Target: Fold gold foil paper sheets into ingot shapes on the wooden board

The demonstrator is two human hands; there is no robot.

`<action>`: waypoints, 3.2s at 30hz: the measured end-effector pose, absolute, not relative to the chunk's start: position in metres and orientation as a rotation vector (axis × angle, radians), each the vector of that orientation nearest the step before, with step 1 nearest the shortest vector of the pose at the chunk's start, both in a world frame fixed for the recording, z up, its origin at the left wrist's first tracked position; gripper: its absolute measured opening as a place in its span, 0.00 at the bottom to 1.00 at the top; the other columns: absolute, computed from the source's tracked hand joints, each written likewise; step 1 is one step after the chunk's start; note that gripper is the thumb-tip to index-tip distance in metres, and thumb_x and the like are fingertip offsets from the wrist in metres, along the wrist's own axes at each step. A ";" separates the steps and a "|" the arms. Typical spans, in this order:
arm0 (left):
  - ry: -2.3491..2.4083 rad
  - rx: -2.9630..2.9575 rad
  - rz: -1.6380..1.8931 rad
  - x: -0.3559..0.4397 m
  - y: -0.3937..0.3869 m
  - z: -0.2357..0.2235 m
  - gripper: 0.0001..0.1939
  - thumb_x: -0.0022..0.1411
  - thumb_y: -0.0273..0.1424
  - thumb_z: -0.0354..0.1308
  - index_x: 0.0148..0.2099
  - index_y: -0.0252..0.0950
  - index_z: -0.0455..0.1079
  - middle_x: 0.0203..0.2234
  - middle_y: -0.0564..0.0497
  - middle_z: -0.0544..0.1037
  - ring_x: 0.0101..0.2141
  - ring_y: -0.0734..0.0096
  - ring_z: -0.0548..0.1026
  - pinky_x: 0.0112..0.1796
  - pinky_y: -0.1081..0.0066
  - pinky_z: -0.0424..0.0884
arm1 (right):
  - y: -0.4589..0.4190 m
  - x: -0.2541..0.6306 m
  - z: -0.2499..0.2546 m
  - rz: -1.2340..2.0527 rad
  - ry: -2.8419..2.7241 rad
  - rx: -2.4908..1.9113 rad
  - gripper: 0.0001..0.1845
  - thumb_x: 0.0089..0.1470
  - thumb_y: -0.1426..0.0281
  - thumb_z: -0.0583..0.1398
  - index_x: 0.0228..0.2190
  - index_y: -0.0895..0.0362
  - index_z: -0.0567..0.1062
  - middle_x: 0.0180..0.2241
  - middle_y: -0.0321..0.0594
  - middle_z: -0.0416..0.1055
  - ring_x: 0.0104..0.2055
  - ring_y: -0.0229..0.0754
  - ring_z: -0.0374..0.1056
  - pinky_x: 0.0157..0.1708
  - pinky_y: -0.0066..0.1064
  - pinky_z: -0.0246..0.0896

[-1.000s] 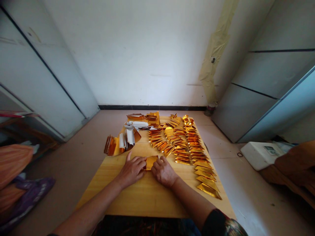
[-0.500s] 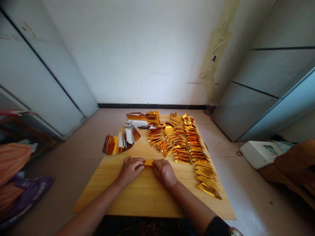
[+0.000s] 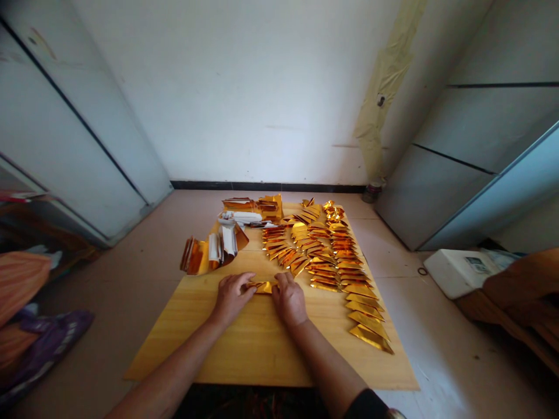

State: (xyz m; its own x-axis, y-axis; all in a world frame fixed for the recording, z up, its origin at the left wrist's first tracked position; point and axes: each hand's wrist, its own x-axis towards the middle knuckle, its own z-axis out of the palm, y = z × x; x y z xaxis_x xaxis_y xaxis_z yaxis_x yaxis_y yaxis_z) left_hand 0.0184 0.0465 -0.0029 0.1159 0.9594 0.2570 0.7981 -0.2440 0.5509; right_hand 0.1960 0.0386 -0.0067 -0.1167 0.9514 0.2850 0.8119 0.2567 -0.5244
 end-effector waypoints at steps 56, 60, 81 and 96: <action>1.633 2.547 0.631 0.023 0.048 0.004 0.09 0.59 0.32 0.57 0.43 0.42 0.69 0.39 0.50 0.74 0.43 0.63 0.67 0.43 0.61 0.57 | 0.016 0.204 -0.004 -0.209 -2.386 -1.638 0.06 0.57 0.72 0.56 0.37 0.55 0.72 0.37 0.42 0.68 0.38 0.44 0.59 0.33 0.33 0.49; 1.686 2.458 0.651 0.024 0.048 0.003 0.06 0.57 0.31 0.59 0.39 0.42 0.70 0.40 0.50 0.73 0.44 0.63 0.67 0.43 0.62 0.57 | 0.016 0.206 -0.003 -0.188 -2.397 -1.631 0.07 0.57 0.72 0.55 0.37 0.56 0.72 0.37 0.43 0.69 0.38 0.44 0.60 0.33 0.33 0.51; 1.673 2.407 0.636 -0.002 0.055 -0.006 0.14 0.57 0.32 0.56 0.46 0.48 0.71 0.49 0.51 0.70 0.50 0.61 0.65 0.49 0.59 0.58 | 0.005 0.190 -0.021 -0.062 -2.347 -1.258 0.16 0.55 0.69 0.59 0.46 0.57 0.72 0.48 0.46 0.71 0.53 0.47 0.62 0.54 0.41 0.56; 1.784 2.372 0.640 0.001 0.056 -0.011 0.16 0.57 0.37 0.57 0.49 0.49 0.71 0.51 0.50 0.70 0.51 0.57 0.65 0.49 0.57 0.58 | 0.005 0.188 -0.017 -0.040 -2.349 -1.263 0.17 0.54 0.68 0.59 0.47 0.58 0.72 0.49 0.47 0.70 0.53 0.47 0.62 0.53 0.41 0.57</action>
State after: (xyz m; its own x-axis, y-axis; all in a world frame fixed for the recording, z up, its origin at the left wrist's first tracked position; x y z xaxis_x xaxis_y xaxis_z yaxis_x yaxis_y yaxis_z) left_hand 0.0011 0.0559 -0.0109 0.2228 0.9378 0.2664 0.8932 -0.3058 0.3295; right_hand 0.1877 0.0045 -0.0172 -0.4663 0.7810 0.4155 0.7947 0.5761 -0.1911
